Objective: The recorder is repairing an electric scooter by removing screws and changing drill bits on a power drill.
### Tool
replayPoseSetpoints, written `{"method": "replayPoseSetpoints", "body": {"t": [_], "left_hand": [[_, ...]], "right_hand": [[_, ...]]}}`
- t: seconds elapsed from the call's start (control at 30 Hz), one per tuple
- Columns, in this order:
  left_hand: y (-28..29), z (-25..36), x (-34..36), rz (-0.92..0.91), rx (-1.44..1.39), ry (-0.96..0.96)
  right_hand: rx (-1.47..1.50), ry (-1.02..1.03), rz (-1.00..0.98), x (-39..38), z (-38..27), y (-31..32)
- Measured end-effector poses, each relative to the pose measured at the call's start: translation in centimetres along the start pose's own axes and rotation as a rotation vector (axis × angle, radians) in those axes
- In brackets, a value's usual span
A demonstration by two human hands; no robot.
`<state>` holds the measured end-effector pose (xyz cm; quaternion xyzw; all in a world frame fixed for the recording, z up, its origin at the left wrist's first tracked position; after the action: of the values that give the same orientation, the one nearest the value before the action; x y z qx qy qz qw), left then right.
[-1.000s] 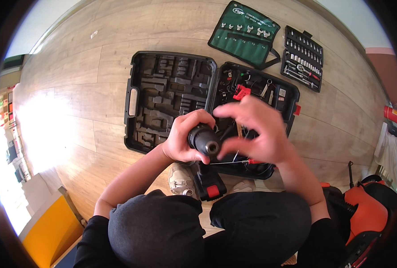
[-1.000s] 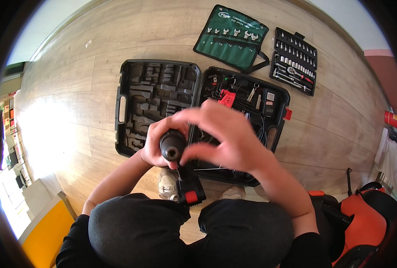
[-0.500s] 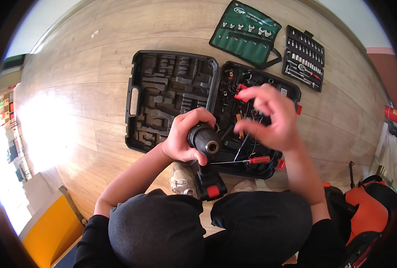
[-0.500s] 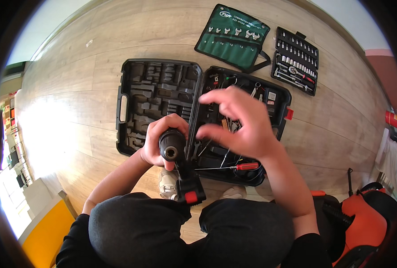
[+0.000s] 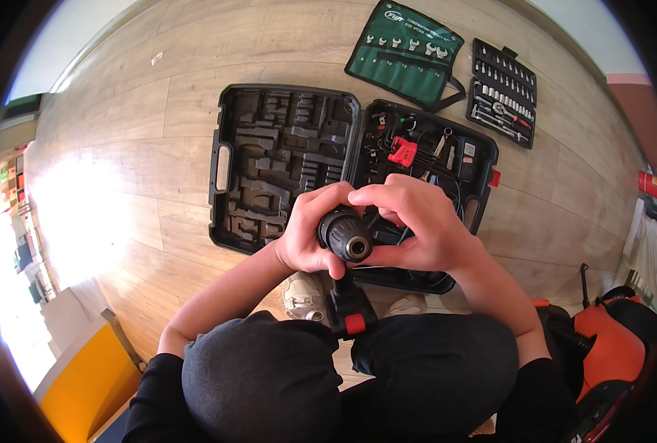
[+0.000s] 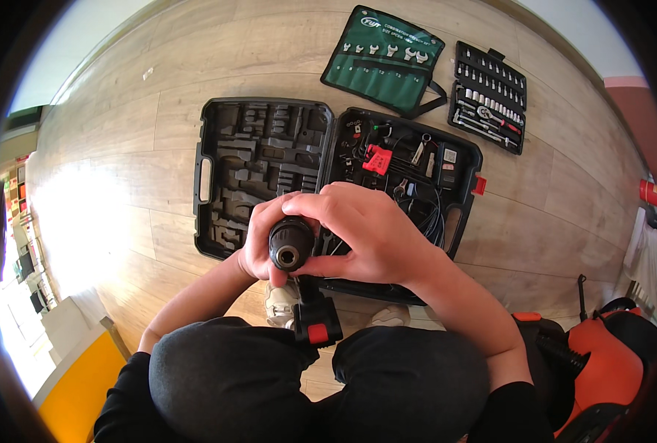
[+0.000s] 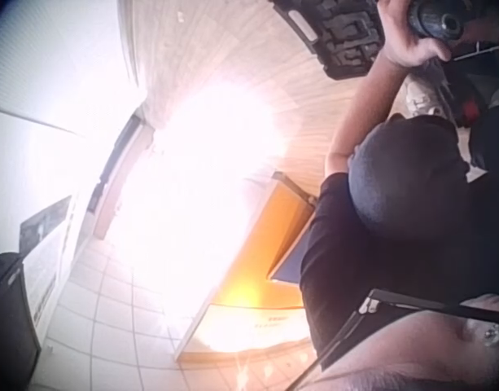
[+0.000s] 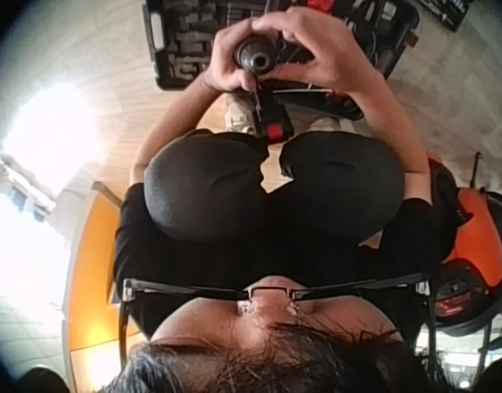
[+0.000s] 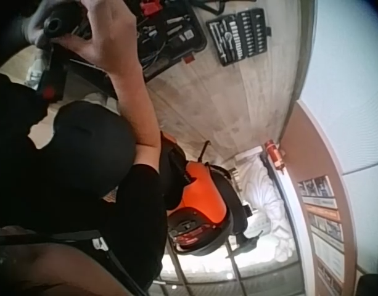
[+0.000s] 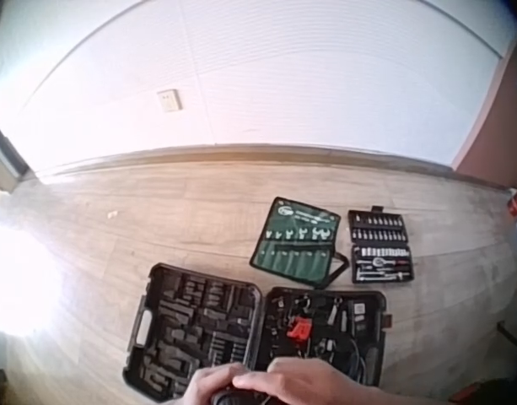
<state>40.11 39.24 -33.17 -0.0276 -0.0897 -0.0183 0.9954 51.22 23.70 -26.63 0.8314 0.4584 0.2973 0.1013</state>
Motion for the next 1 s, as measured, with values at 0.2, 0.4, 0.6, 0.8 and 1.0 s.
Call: {"method": "replayPoseSetpoints", "body": {"t": [0.2, 0.4, 0.6, 0.8, 1.0], "left_hand": [[-0.3, 1.0, 0.4, 0.044, 0.048, -0.084], [0.5, 1.1, 1.0, -0.060, 0.105, -0.145], [0.0, 1.3, 0.8, -0.106, 0.091, -0.168], [-0.3, 0.9, 0.6, -0.130, 0.087, -0.142], [0.0, 0.9, 0.4, -0.091, 0.080, -0.173]], "right_hand": [[0.038, 0.037, 0.018, 0.2, -0.6, 0.1], [-0.036, 0.046, 0.033, -0.1, -0.1, 1.9], [0.047, 0.080, 0.030, 0.3, -0.1, 3.0], [0.162, 0.110, -0.074, 0.5, -1.8, 1.1], [0.104, 0.076, -0.055, 0.9, -1.3, 2.6]]}}
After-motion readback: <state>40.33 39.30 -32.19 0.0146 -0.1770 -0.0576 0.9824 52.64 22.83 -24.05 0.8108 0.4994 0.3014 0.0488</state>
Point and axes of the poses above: each hand's wrist, its own x-axis towards the middle knuckle, its own y-axis out of the back of the hand, z = x × y, the point moved 3 cm from there along x, towards the middle knuckle, and after that the axes turned 3 degrees about -x, right-handed, at the moved point
